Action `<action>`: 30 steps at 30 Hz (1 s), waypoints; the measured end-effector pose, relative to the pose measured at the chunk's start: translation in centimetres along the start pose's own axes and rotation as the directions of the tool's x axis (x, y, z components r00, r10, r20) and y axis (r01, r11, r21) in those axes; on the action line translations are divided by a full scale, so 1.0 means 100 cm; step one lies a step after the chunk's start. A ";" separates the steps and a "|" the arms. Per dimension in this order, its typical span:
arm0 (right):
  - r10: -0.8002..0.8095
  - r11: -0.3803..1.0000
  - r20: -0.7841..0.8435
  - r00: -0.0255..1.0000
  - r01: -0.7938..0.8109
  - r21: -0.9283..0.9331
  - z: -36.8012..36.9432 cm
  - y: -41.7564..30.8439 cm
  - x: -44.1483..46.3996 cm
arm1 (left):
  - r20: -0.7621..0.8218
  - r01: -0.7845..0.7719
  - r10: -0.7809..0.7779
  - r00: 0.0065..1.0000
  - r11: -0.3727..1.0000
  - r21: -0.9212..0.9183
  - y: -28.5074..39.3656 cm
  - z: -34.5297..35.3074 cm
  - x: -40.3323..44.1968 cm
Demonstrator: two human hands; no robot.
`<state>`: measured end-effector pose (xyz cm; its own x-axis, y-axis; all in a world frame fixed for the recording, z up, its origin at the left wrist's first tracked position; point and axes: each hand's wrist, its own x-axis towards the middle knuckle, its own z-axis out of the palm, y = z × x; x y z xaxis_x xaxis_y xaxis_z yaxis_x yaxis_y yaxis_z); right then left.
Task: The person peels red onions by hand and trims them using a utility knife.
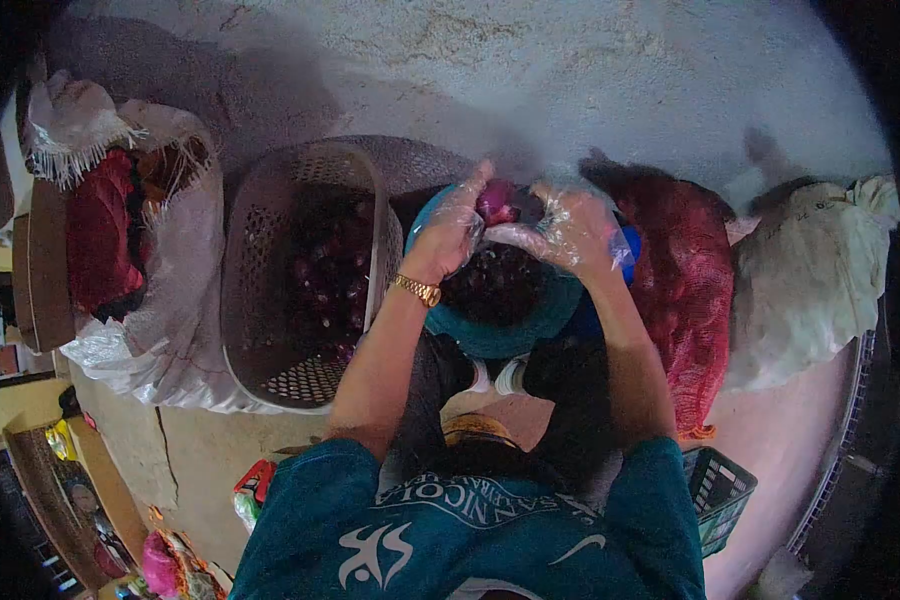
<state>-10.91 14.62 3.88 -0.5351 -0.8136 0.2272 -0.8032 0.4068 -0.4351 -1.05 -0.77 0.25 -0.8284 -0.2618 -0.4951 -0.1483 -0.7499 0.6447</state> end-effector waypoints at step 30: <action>-0.099 0.994 0.123 0.988 0.103 -0.032 0.007 0.003 0.001 | 0.111 -0.139 0.137 0.984 0.990 0.006 -0.006 -0.011 0.006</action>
<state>-11.02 14.40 3.15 -0.4170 -0.8946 0.1605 -0.8621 0.3334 -0.3816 -0.90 -1.11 -1.06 -0.8958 -0.2929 -0.3343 -0.0355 -0.7025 0.7108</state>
